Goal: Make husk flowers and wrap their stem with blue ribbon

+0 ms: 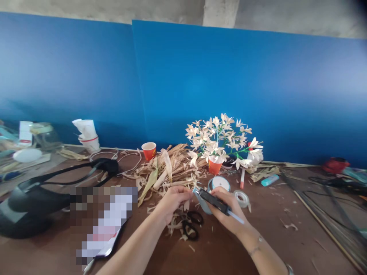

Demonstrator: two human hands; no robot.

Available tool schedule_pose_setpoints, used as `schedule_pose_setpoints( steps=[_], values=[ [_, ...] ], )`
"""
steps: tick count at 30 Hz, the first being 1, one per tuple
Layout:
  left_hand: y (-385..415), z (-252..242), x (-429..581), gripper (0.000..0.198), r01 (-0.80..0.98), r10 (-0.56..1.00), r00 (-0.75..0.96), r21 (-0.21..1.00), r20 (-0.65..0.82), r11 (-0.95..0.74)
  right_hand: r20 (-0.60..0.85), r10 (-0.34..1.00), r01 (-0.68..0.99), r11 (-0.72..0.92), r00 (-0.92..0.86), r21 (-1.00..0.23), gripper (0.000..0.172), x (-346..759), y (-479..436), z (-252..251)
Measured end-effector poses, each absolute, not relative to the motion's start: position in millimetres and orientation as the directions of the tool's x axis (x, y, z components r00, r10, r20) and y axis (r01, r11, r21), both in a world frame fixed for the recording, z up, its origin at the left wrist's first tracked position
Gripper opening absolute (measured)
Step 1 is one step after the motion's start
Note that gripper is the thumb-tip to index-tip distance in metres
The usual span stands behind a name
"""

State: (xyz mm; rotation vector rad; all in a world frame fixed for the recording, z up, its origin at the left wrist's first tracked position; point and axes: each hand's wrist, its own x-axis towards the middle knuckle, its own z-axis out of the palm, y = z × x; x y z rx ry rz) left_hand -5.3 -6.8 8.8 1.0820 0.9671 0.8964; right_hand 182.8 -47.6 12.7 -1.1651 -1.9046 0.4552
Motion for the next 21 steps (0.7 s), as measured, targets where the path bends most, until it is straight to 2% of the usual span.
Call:
schedule_pose_setpoints(
  steps=[14, 21],
  values=[
    [-6.6, 7.8, -4.6, 0.011, -0.096, 0.93, 0.327, 0.974, -0.166, 0.208, 0.477, 0.852, 0.582, 0.505, -0.216, -0.637, 0.008, 182.5, -47.3, 10.6],
    [-7.3, 8.3, -4.1, 0.016, -0.1, 0.921, 0.34, 0.967, -0.19, 0.236, 0.485, 0.845, 0.592, 0.514, -0.225, -0.621, 0.008, 182.8, -47.2, 10.2]
  ],
)
